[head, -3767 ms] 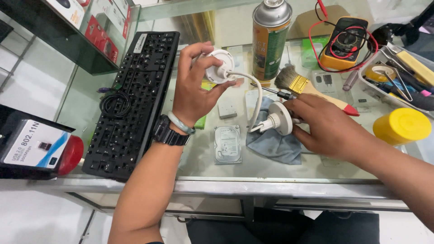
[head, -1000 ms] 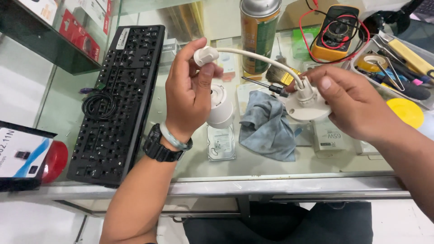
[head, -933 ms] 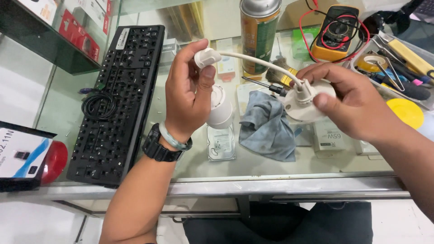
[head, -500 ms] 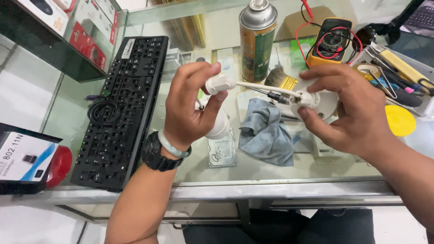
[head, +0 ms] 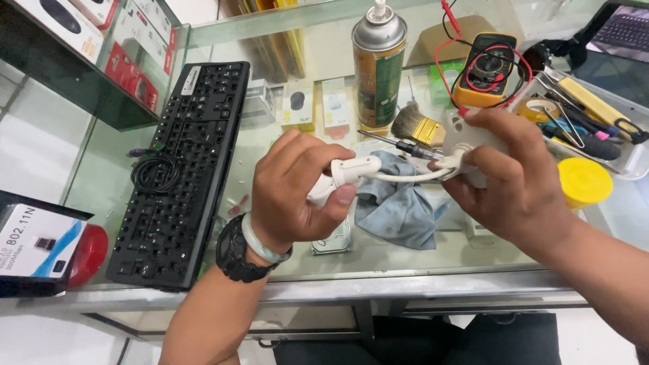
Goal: Repairing and adjusting a security camera by disassembling the housing with a screwdriver and reassembling it.
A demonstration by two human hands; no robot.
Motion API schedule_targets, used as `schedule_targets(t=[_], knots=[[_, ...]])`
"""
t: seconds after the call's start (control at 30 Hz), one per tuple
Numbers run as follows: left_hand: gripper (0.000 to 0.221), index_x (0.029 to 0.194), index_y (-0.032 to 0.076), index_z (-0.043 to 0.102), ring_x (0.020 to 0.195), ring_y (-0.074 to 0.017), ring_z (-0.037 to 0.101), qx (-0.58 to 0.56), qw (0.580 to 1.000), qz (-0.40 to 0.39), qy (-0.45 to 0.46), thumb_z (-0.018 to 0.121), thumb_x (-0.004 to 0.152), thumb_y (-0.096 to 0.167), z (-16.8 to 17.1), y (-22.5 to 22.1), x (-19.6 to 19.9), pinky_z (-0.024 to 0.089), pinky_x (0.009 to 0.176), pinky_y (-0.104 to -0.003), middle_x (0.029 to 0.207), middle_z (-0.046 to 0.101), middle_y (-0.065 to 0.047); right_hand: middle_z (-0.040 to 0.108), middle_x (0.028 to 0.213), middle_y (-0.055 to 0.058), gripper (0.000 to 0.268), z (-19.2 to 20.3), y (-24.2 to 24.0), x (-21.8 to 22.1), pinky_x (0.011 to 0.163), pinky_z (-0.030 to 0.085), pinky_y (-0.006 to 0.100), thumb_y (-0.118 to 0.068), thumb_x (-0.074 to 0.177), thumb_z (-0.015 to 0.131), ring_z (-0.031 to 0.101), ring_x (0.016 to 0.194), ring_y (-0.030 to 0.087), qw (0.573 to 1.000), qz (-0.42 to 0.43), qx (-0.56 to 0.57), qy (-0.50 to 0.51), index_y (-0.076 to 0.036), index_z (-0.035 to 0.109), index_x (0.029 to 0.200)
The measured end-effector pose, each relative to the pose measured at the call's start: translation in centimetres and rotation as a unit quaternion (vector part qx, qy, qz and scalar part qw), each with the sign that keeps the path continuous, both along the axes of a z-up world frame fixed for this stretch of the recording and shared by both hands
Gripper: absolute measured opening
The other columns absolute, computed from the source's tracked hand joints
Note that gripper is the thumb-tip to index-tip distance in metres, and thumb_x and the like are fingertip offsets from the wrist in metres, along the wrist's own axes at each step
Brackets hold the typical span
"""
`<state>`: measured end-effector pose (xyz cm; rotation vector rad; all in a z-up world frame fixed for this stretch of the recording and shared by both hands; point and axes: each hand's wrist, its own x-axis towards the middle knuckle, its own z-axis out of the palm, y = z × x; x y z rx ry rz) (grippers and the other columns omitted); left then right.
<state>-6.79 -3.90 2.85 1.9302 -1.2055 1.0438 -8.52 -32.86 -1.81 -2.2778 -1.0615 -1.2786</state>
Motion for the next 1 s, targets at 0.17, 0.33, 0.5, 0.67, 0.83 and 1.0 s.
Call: schedule_targets(t=[0.17,0.33,0.5,0.67,0.83,1.0], knots=[[0.046,0.096,0.002,0.073,0.055,-0.0206,0.046,-0.035,0.999,0.033,0.001,0.051,0.104,0.041,-0.4,0.2,-0.7,0.039,0.054,-0.033,0.067,0.050,-0.005,0.056,0.128,0.030,0.057,-0.6,-1.0,-0.2,0.100,0.050,0.051,-0.041,0.098,0.086,0.059,0.117,0.041,0.999,-0.020,-0.002,-0.031,-0.005,0.050,0.123],[0.046,0.101,0.004,0.075,0.052,-0.0158,0.040,-0.034,0.999,0.037,0.020,0.052,0.103,0.045,-0.1,0.5,-0.6,0.036,0.053,-0.029,0.060,0.039,-0.001,0.052,0.135,0.035,0.041,0.3,-0.8,0.5,0.105,0.047,0.056,-0.020,0.095,0.065,0.056,0.123,0.047,0.996,0.079,0.025,0.024,-0.003,0.049,0.130],[0.037,0.119,0.000,0.066,0.085,-0.0315,0.068,-0.007,0.998,-0.026,-0.050,0.057,0.106,0.033,-0.3,0.9,0.1,0.054,0.074,-0.041,0.100,0.066,-0.015,0.043,0.139,0.033,0.035,0.0,-1.8,1.1,0.093,0.053,0.062,0.000,0.105,0.072,0.057,0.113,0.048,0.993,0.039,-0.007,-0.112,-0.016,0.060,0.135],[0.034,0.121,0.004,0.065,0.107,-0.0331,0.067,0.042,0.995,-0.004,-0.085,0.061,0.105,0.034,1.0,0.0,-1.5,0.059,0.102,-0.053,0.112,0.066,-0.013,0.036,0.151,0.024,0.063,-1.3,-2.7,0.3,0.103,0.060,0.054,0.003,0.101,0.079,0.056,0.130,0.043,0.986,0.102,0.129,-0.002,-0.001,0.041,0.151],[0.024,0.114,0.013,0.071,0.103,-0.0234,0.067,0.053,0.986,0.072,-0.143,0.062,0.104,0.033,1.3,-1.6,-3.0,0.054,0.100,-0.052,0.105,0.074,0.000,0.060,0.136,0.038,0.055,0.3,-1.4,-0.7,0.105,0.060,0.052,-0.007,0.097,0.080,0.068,0.122,0.044,0.994,0.074,0.077,-0.007,0.006,0.050,0.140],[0.024,0.122,0.011,0.062,0.105,-0.0227,0.070,0.023,0.984,0.104,-0.146,0.051,0.108,0.027,0.4,-1.9,-3.2,0.040,0.111,-0.073,0.111,0.078,-0.002,0.059,0.140,0.037,0.062,0.6,-1.4,-1.5,0.109,0.054,0.048,-0.014,0.092,0.087,0.066,0.128,0.044,0.995,0.071,0.067,0.026,-0.002,0.048,0.139]])
